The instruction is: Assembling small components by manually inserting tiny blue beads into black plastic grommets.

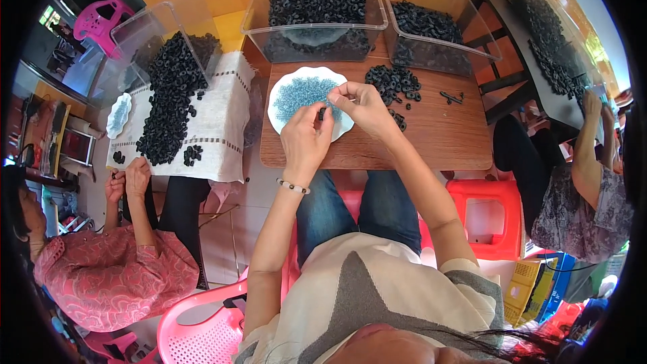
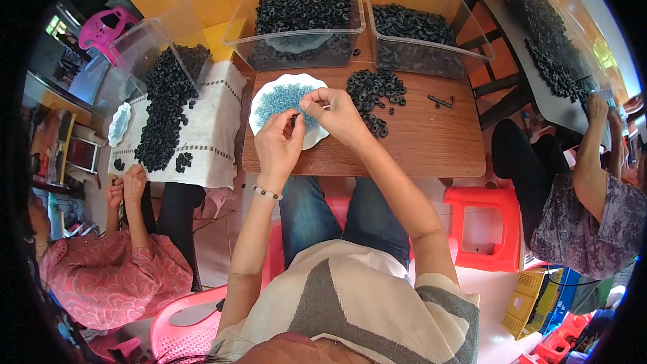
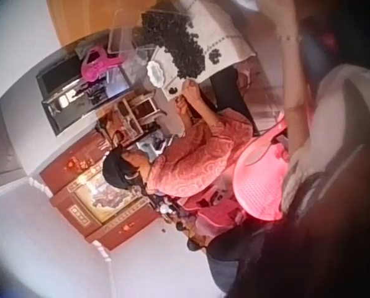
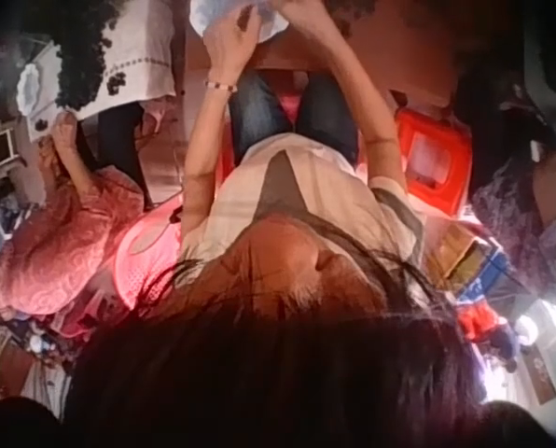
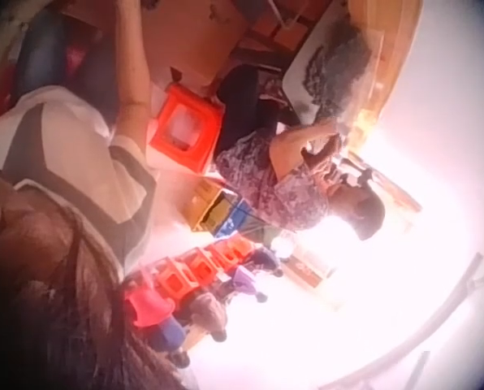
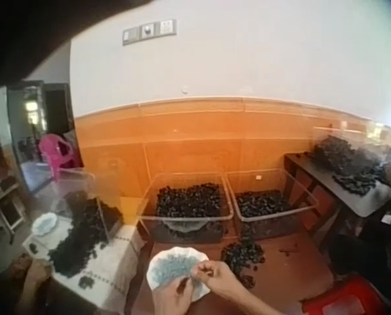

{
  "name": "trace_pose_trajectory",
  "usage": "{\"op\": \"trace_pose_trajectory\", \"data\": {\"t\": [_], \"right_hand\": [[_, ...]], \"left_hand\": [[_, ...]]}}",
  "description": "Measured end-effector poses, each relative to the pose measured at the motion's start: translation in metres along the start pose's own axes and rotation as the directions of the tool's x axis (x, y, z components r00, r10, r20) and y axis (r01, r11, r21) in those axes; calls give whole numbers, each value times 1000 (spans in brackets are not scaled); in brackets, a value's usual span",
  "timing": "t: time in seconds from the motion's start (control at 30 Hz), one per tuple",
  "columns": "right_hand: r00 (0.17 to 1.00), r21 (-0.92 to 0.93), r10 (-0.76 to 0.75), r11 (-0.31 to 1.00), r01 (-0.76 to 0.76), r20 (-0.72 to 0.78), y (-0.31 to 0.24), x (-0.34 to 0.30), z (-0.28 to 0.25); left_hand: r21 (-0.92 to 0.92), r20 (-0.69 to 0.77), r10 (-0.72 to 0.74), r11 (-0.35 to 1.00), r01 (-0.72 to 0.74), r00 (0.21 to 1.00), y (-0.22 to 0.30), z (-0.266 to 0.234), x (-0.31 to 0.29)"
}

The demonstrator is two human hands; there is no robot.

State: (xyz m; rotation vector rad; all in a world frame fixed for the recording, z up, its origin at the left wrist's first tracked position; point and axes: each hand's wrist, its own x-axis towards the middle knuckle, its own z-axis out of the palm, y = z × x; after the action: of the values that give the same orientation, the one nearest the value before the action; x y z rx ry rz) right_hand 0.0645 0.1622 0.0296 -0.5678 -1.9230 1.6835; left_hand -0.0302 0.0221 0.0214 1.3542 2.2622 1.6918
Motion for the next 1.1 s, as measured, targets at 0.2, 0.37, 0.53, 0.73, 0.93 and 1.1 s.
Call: {"op": "trace_pose_trajectory", "data": {"t": [0.2,0.37,0.53,0.73,0.93,1.1], "right_hand": [[995,-71,-82,994,78,-52,12,3,6],[979,-269,-200,946,182,-43,9,1,4],[990,-181,-132,976,122,-45,-13,-11,-1],[999,-192,-49,980,50,12,-23,-39,-16],[1000,-5,-22,1000,22,-1,-21,-80,-36],[999,200,7,980,0,-32,-13,-107,-37]], "left_hand": [[-299,126,-248,914,275,961,-11,1,3],[-597,316,-439,596,536,841,-2,-5,3],[-366,143,-289,873,322,947,-6,4,-7],[-143,118,-93,984,110,989,18,8,-22],[-247,146,2,968,35,989,34,13,-44],[-306,184,3,951,54,983,41,23,-58]]}}
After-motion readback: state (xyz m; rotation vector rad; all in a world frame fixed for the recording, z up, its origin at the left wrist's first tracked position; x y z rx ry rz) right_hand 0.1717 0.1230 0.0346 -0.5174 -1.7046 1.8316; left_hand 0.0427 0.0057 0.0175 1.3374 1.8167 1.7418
